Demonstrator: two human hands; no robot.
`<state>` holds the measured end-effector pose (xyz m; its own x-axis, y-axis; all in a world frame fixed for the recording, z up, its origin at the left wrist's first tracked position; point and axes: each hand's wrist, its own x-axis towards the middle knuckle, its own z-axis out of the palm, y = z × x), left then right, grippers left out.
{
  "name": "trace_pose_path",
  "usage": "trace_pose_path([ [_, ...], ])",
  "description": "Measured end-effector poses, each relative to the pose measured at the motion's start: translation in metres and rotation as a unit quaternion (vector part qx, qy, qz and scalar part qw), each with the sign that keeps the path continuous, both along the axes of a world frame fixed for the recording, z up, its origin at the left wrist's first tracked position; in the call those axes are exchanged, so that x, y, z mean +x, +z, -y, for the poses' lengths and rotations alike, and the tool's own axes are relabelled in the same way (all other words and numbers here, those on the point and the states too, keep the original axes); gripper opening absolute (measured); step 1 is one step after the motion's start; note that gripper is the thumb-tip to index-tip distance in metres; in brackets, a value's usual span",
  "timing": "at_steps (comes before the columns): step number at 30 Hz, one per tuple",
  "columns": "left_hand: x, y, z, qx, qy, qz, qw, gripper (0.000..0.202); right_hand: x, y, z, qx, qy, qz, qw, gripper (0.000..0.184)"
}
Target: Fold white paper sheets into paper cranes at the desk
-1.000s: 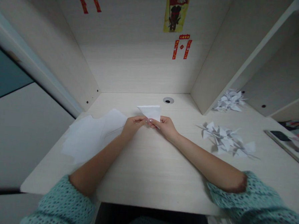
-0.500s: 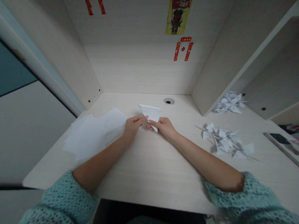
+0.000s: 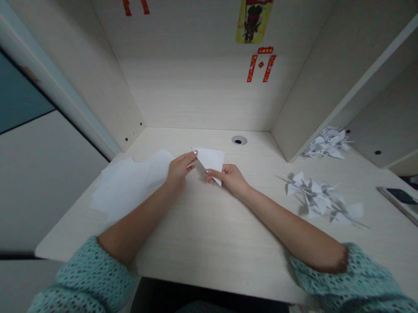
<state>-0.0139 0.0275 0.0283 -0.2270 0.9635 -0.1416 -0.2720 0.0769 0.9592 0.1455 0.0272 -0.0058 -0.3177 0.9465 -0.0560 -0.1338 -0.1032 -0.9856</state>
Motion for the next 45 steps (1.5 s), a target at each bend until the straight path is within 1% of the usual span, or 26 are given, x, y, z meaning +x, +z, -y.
trace_pose_path([
  [3, -0.002, 0.0, -0.001, -0.004, 0.001, 0.005, 1.0, 0.033, 0.001, 0.0, 0.0, 0.004, -0.002, 0.014, 1.0, 0.034],
  [7, -0.002, -0.004, -0.002, -0.009, 0.009, 0.001, 1.0, 0.032, 0.002, 0.003, 0.001, -0.004, 0.001, 0.01, 1.0, 0.033],
  [12, -0.008, -0.007, -0.006, 0.033, 0.04, -0.047, 0.998, 0.034, 0.002, 0.009, 0.004, -0.003, 0.002, 0.022, 1.0, 0.034],
  [15, -0.011, -0.008, -0.007, 0.046, 0.056, -0.062, 0.995, 0.033, 0.002, 0.009, 0.004, -0.002, 0.004, 0.019, 1.0, 0.035],
  [19, -0.011, -0.008, -0.008, 0.049, 0.058, -0.071, 0.995, 0.026, 0.002, 0.005, 0.003, 0.0, 0.009, 0.022, 1.0, 0.035],
  [24, -0.011, -0.012, -0.008, 0.091, 0.057, -0.115, 0.988, 0.024, 0.002, 0.001, 0.001, 0.009, 0.015, 0.029, 0.999, 0.034],
  [29, -0.01, -0.015, -0.006, 0.134, 0.068, -0.137, 0.979, 0.024, 0.002, 0.004, 0.002, 0.001, 0.013, 0.026, 1.0, 0.033],
  [33, -0.01, -0.016, -0.007, 0.115, 0.085, -0.135, 0.98, 0.026, 0.002, 0.009, 0.004, -0.004, 0.005, 0.026, 1.0, 0.033],
  [37, -0.009, -0.018, -0.006, 0.124, 0.105, -0.171, 0.972, 0.027, 0.002, 0.011, 0.005, -0.003, 0.014, 0.036, 0.999, 0.034],
  [42, -0.004, -0.025, -0.004, 0.16, 0.096, -0.179, 0.966, 0.028, 0.002, 0.007, 0.001, -0.002, 0.03, 0.041, 0.999, 0.035],
  [45, -0.001, -0.027, -0.003, 0.163, 0.089, -0.177, 0.966, 0.028, 0.001, 0.003, 0.0, 0.022, 0.024, 0.062, 0.998, 0.037],
])
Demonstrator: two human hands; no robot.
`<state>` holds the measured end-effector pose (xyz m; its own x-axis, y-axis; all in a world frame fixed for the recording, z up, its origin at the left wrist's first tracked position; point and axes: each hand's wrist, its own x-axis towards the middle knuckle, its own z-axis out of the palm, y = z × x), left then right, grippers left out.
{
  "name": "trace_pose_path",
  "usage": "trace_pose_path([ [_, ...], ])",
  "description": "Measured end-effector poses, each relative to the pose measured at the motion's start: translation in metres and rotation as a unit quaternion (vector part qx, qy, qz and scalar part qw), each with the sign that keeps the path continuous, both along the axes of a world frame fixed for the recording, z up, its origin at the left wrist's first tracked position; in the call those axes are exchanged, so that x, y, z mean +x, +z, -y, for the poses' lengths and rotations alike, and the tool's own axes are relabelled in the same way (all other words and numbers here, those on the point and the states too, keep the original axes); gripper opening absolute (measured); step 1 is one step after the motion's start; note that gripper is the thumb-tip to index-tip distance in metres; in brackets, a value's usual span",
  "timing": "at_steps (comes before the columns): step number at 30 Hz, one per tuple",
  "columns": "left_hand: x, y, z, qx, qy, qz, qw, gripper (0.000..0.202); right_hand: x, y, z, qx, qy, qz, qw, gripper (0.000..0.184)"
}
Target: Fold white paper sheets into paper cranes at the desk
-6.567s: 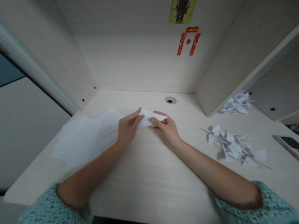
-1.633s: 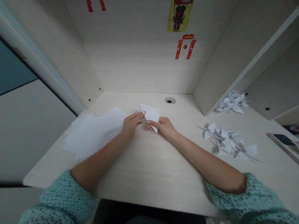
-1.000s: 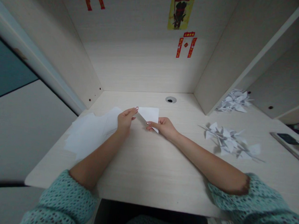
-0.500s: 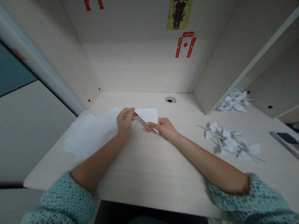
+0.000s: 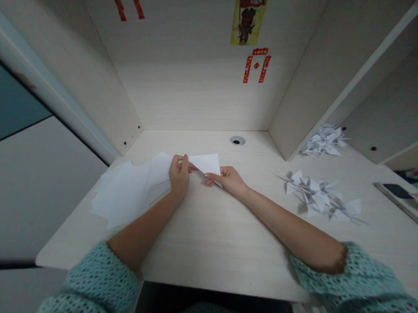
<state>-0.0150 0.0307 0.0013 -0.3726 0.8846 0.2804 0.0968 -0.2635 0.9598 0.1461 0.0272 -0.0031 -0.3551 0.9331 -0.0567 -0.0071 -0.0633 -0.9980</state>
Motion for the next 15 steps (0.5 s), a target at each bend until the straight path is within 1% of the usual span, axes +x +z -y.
trace_pose_path([
  [2, 0.001, -0.001, 0.0, 0.001, 0.001, 0.0, 1.0, 0.027, -0.001, -0.003, 0.0, 0.024, -0.002, 0.014, 1.0, 0.038],
  [5, 0.001, -0.002, 0.0, 0.002, 0.001, -0.003, 1.0, 0.025, 0.0, -0.009, 0.001, 0.036, -0.003, 0.016, 0.999, 0.039],
  [10, 0.0, -0.005, -0.001, -0.006, -0.001, -0.018, 1.0, 0.024, 0.006, -0.017, 0.002, 0.072, 0.019, 0.005, 0.997, 0.037],
  [15, -0.001, -0.007, -0.005, -0.021, 0.01, 0.007, 1.0, 0.023, 0.01, -0.013, 0.005, 0.083, 0.012, -0.015, 0.996, 0.039],
])
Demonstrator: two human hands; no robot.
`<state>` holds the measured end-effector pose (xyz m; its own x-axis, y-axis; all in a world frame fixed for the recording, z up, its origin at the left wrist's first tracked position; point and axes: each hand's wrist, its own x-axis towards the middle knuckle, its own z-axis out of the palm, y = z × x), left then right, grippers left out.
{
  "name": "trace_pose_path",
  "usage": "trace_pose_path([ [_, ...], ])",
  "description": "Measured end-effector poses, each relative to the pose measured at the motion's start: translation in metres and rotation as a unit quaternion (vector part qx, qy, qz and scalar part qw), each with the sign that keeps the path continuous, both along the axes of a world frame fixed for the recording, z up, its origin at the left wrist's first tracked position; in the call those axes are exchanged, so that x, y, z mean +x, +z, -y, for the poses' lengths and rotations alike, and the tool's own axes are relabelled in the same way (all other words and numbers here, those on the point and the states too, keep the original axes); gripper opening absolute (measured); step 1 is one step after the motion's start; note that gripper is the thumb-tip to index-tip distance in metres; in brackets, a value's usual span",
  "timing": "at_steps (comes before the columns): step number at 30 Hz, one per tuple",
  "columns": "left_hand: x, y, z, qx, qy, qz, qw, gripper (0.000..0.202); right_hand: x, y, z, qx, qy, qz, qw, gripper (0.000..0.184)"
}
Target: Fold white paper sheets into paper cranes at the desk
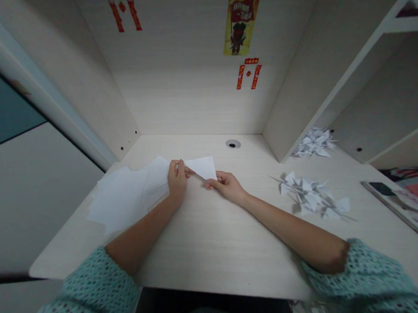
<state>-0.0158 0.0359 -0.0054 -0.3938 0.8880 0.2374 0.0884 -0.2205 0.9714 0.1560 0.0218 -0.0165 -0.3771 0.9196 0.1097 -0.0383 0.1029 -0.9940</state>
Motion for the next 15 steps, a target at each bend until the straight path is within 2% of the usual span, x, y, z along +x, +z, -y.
trace_pose_path([
  [5, -0.002, -0.004, -0.007, -0.029, 0.011, 0.039, 0.999, 0.026, 0.0, 0.006, 0.004, 0.008, -0.058, -0.01, 0.998, 0.037],
  [9, -0.002, -0.005, -0.006, -0.03, -0.004, 0.042, 0.999, 0.032, -0.001, 0.006, 0.004, -0.003, -0.074, -0.033, 0.997, 0.043],
  [11, 0.0, -0.002, -0.002, -0.028, -0.034, 0.027, 0.999, 0.037, -0.001, 0.005, 0.002, -0.005, -0.087, -0.043, 0.995, 0.045],
  [13, 0.003, 0.003, 0.004, -0.025, -0.09, -0.033, 0.995, 0.04, -0.001, 0.005, 0.001, -0.009, -0.101, -0.059, 0.993, 0.046],
  [15, 0.006, 0.009, 0.008, -0.015, -0.135, -0.105, 0.985, 0.034, -0.001, 0.006, 0.001, -0.011, -0.097, -0.068, 0.993, 0.045],
])
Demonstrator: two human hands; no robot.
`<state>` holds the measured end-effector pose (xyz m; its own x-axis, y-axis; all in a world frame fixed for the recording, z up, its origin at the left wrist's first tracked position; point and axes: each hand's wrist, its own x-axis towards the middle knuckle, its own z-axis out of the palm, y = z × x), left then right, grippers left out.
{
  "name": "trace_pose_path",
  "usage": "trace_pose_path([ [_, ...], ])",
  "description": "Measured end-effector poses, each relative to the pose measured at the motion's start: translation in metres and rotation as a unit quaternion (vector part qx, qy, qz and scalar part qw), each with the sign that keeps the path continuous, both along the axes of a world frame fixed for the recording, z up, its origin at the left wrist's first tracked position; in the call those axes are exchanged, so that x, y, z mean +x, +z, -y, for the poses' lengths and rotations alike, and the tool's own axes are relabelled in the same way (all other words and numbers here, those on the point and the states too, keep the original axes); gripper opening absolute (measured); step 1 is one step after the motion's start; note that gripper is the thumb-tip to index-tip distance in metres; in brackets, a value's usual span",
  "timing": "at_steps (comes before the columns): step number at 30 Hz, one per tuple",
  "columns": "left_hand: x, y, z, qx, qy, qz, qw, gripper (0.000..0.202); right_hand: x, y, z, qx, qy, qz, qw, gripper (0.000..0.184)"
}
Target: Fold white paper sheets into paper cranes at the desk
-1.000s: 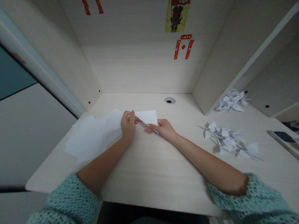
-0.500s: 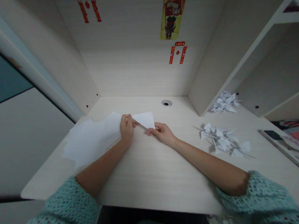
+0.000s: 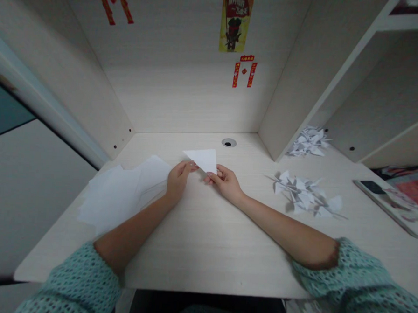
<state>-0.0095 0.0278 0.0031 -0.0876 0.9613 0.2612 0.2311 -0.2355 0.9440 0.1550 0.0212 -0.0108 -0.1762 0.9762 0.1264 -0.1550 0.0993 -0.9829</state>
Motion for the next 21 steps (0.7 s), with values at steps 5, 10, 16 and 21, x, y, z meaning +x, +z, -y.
trace_pose_path([
  [5, 0.0028, 0.0049, 0.0027, -0.014, -0.009, -0.074, 0.997, 0.034, 0.0012, -0.0003, 0.003, 0.011, 0.044, 0.055, 0.997, 0.041],
  [10, 0.0007, 0.0037, 0.0008, -0.028, 0.029, -0.046, 0.998, 0.034, 0.0002, -0.0007, 0.0029, 0.001, 0.042, 0.084, 0.996, 0.041],
  [16, -0.0002, 0.0033, 0.0, -0.043, 0.045, -0.025, 0.998, 0.035, 0.0019, -0.0024, 0.0025, 0.004, 0.024, 0.115, 0.993, 0.04],
  [21, -0.0011, 0.0031, -0.0013, -0.057, 0.041, -0.025, 0.997, 0.038, 0.0047, -0.0033, 0.0041, 0.028, 0.028, 0.153, 0.987, 0.04],
])
